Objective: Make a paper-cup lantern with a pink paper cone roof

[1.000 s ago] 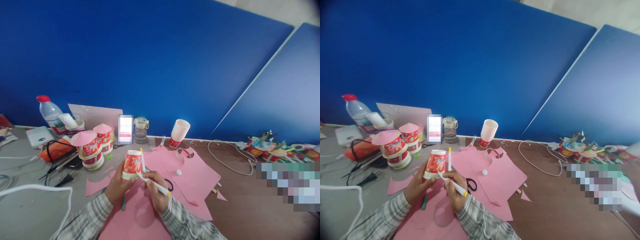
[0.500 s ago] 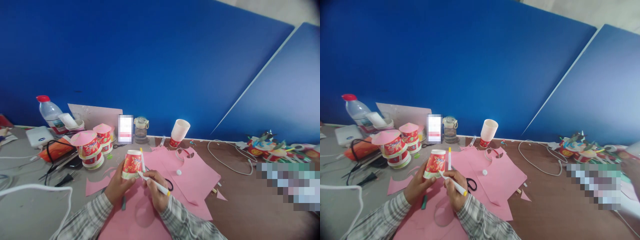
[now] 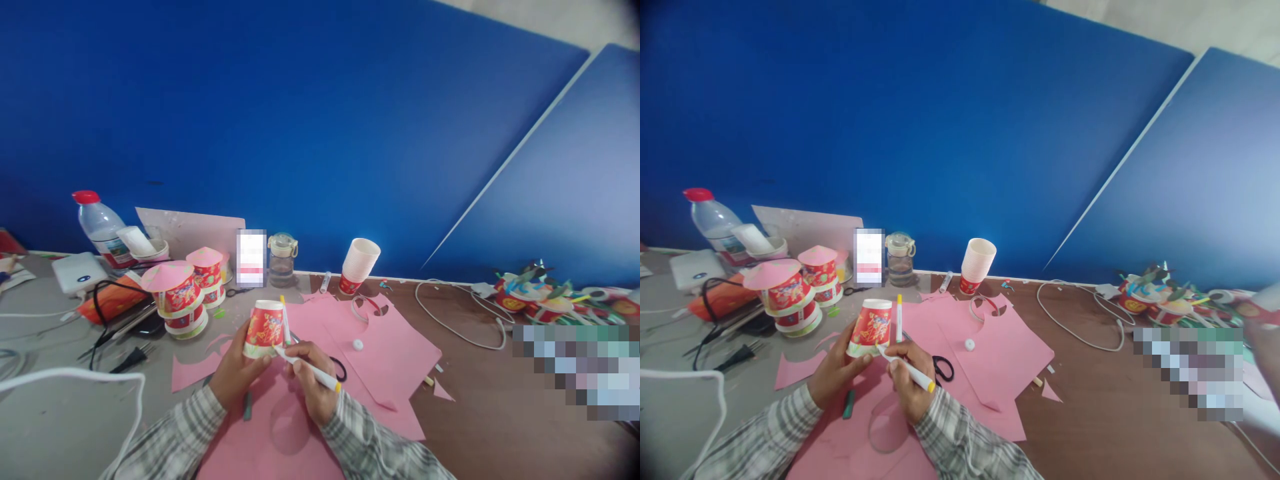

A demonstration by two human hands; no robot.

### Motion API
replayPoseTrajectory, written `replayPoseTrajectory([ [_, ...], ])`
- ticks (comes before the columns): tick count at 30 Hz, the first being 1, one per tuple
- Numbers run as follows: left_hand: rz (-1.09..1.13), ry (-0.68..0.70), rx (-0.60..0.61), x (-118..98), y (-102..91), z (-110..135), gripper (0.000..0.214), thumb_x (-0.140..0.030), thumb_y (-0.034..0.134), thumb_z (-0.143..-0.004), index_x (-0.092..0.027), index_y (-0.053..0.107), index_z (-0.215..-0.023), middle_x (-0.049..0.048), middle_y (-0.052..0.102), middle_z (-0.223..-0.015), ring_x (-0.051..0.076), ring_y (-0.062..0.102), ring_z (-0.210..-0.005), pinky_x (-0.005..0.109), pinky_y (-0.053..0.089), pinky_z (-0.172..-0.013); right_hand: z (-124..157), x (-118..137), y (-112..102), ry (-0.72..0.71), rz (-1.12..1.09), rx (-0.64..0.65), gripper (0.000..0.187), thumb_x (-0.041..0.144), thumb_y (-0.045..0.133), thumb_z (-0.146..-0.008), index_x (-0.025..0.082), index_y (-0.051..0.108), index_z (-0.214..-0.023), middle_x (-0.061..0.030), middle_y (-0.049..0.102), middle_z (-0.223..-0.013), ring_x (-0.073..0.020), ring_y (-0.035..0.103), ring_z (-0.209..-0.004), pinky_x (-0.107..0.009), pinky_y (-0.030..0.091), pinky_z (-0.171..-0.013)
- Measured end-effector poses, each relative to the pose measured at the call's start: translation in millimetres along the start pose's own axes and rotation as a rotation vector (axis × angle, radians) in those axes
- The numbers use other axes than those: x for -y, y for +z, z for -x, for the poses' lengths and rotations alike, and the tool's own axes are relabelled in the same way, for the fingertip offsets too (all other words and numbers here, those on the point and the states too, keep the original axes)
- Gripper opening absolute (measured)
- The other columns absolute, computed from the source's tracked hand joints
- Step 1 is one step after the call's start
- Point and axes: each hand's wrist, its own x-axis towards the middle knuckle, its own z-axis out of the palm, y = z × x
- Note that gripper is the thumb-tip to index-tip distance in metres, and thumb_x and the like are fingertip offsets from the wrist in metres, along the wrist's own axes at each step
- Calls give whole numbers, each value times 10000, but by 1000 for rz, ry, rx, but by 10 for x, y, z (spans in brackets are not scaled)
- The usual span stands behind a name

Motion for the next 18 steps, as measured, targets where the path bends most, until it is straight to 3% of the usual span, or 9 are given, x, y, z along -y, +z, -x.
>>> replayPoseTrajectory([
  [18, -28, -4, -15, 3, 0, 0, 876, -558, 643, -443, -204, 347, -1187, 88, 598, -1082, 298, 509, -1013, 470, 403, -868, 1, -26, 11, 10, -27, 7, 183, 267, 506, -737, 177, 664, -760, 27, 581, -479, -102, 498, -376, -186, 417, -373],
])
